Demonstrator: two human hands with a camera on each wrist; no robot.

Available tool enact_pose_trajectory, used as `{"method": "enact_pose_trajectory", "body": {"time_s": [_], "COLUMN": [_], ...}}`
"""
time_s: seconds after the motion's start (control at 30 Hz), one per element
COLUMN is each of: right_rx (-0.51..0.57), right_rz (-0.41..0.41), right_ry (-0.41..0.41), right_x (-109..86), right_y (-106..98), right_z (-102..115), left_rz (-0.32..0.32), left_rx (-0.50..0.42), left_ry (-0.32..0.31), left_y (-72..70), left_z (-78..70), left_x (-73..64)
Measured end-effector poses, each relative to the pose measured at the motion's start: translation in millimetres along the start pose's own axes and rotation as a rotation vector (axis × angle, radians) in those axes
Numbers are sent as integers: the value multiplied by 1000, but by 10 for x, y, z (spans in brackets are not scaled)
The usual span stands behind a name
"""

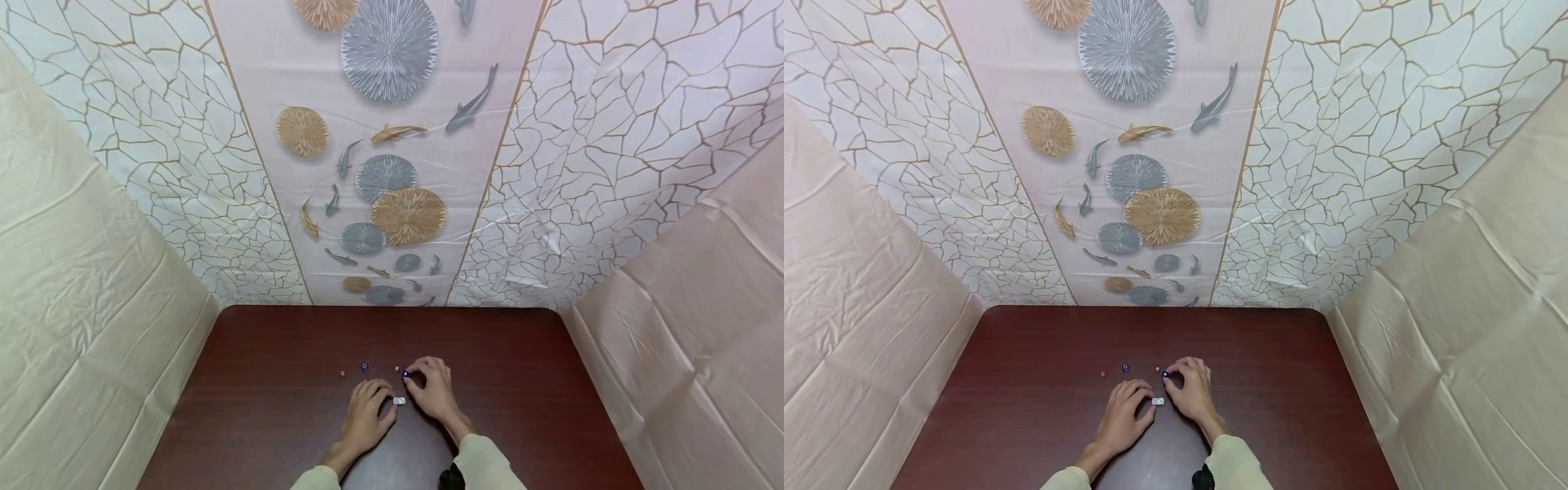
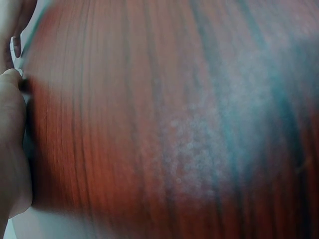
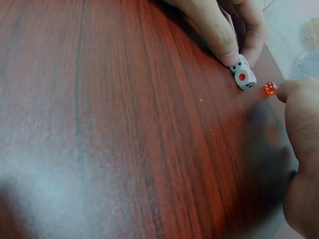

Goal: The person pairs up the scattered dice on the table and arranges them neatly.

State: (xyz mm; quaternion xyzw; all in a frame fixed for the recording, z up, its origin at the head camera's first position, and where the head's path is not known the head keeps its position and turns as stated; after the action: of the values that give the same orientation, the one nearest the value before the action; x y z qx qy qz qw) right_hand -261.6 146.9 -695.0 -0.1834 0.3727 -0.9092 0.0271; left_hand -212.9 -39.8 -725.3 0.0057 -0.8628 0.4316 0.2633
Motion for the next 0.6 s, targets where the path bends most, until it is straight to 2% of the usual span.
{"method": "enact_pose_trajectory", "body": {"time_s": [0.27,0.6], "right_rx": [-1,-30], "right_rz": [58,74], "right_ry": [-74,-93], "right_x": [-28,-21], "right_y": [11,47], "right_z": [51,24], "left_rz": [-4,-2], "left_rx": [-3,28], "left_ry": [12,11], "left_y": [-7,18], "left_z": [-7,4], "left_x": [7,-4]}}
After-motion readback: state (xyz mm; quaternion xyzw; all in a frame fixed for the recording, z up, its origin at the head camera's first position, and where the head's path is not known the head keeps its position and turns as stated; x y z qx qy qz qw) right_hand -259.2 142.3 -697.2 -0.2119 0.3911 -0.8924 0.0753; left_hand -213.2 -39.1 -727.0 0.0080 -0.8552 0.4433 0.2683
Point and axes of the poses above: each hand's wrist, its own x-axis towards the middle knuckle, its own y-axis out of the palm, z = x × y, the point moved 5 cm from there along x, towards the middle knuckle, and after that the axes turned 5 degrees about -y, right-handed, at the moved point
